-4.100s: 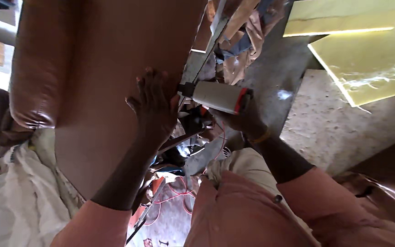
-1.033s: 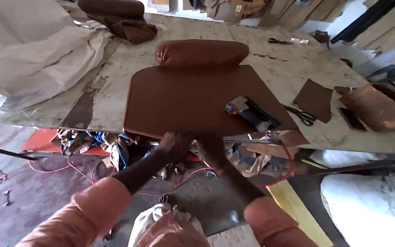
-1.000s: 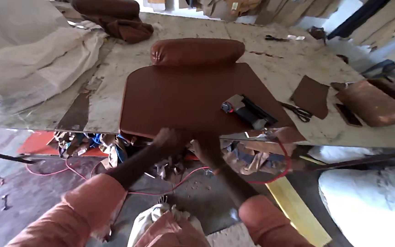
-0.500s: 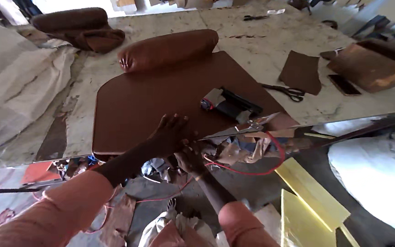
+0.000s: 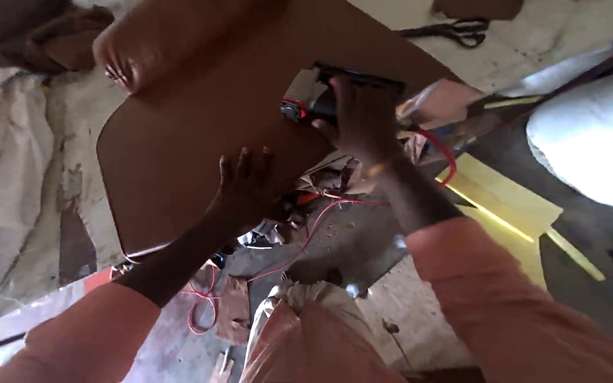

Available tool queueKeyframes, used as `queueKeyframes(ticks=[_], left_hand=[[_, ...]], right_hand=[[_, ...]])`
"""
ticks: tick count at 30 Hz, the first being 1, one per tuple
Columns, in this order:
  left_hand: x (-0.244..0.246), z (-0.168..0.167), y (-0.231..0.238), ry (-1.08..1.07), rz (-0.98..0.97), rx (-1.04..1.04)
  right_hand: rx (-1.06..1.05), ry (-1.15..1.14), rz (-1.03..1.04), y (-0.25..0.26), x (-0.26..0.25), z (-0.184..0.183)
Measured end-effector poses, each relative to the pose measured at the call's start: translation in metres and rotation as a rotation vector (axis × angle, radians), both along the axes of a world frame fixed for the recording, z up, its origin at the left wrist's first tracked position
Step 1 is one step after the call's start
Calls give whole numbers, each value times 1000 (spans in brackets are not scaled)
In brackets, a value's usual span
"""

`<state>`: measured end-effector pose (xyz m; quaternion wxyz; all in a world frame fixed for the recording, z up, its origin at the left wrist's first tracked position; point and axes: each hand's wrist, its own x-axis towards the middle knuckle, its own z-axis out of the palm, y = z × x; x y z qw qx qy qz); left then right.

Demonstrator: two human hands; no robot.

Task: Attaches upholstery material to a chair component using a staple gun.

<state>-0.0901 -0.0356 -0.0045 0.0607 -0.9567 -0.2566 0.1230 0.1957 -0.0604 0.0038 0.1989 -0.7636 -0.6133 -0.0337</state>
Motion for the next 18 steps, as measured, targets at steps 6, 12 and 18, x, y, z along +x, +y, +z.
queueKeyframes(ticks=[6,12,18], left_hand=[[-3,-1,1,-75,-6,-2],[-6,-9,7,-159,-43,-28],[-3,-7,5,-172,-41,-48]], right_hand=[[38,17,-71,-23,-14,15],[271,670,-402,-154,-108,-42],[617,1369,-498,-175,-173,-117]])
